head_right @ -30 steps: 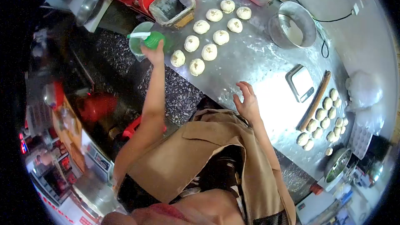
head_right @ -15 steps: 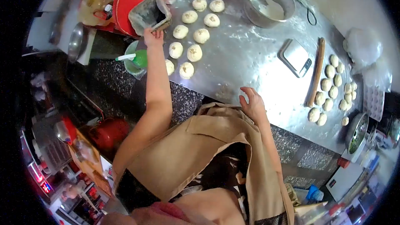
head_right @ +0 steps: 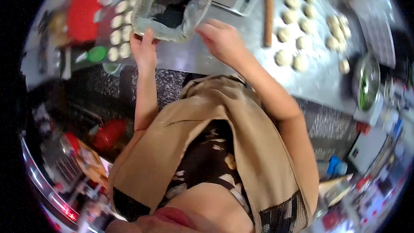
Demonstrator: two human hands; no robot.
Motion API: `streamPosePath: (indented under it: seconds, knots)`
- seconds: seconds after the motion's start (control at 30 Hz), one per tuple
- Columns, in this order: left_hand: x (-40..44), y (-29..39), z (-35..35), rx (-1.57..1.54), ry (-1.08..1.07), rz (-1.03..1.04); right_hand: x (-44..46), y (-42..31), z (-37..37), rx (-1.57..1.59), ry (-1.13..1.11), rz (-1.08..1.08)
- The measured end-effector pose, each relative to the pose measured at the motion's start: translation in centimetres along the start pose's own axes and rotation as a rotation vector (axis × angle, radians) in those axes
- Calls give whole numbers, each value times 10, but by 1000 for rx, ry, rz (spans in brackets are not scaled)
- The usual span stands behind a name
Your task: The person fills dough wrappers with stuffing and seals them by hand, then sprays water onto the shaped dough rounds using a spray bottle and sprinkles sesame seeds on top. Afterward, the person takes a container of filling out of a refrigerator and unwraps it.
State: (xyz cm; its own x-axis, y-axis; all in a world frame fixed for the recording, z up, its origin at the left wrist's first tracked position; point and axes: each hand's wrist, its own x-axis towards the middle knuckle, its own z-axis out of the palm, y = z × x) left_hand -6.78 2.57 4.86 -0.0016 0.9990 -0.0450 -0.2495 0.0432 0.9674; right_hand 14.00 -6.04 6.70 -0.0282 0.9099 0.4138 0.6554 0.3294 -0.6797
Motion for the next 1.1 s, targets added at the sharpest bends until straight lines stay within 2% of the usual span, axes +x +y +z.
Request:
streamPosePath:
  seconds: [0.07,0.13,0.23,0.3,0.43,0.5,0.53,0.57,0.6,0.67,0.73,0.77,0.8,0.83,0.93,1.03,1.1]
  knots:
    - [-50,-22,46,14,-117,-126,-8,20,-18,-137,-199,-62]
    - [-91,-45,79,60,-233,-234,-32,55,-16,-341,-398,10]
    - [-138,-70,107,83,-308,-259,-85,72,-31,-441,-475,80]
    - [-157,-74,118,92,-344,-294,-116,79,-30,-371,-570,182]
    - [-167,-84,117,83,-441,-386,-145,78,-24,-294,-533,341]
    - [-163,-89,114,124,-522,-396,-153,77,-34,-112,-469,517]
    - [-161,-94,114,139,-529,-388,-153,79,-47,-16,-301,452]
    - [-160,-98,113,158,-529,-381,-156,79,-62,84,-221,571]
    - [-158,-98,114,187,-520,-401,-157,75,-83,65,-96,562]
    - [-155,-102,114,166,-493,-385,-166,71,-125,258,95,828]
    - [-154,-102,116,154,-474,-351,-192,96,-155,204,327,974]
    - [-150,-103,117,157,-451,-344,-201,107,-169,64,379,1012]
    - [-150,-103,119,160,-425,-337,-221,136,-174,-150,350,969]
    - [-152,-102,120,164,-395,-331,-235,159,-176,-227,331,956]
    - [-156,-87,136,177,-334,-328,-249,191,-169,-208,312,947]
    - [-159,-86,138,193,-310,-308,-255,207,-155,-268,244,799]
    - [-162,-87,142,158,-263,-307,-255,214,-150,-392,88,761]
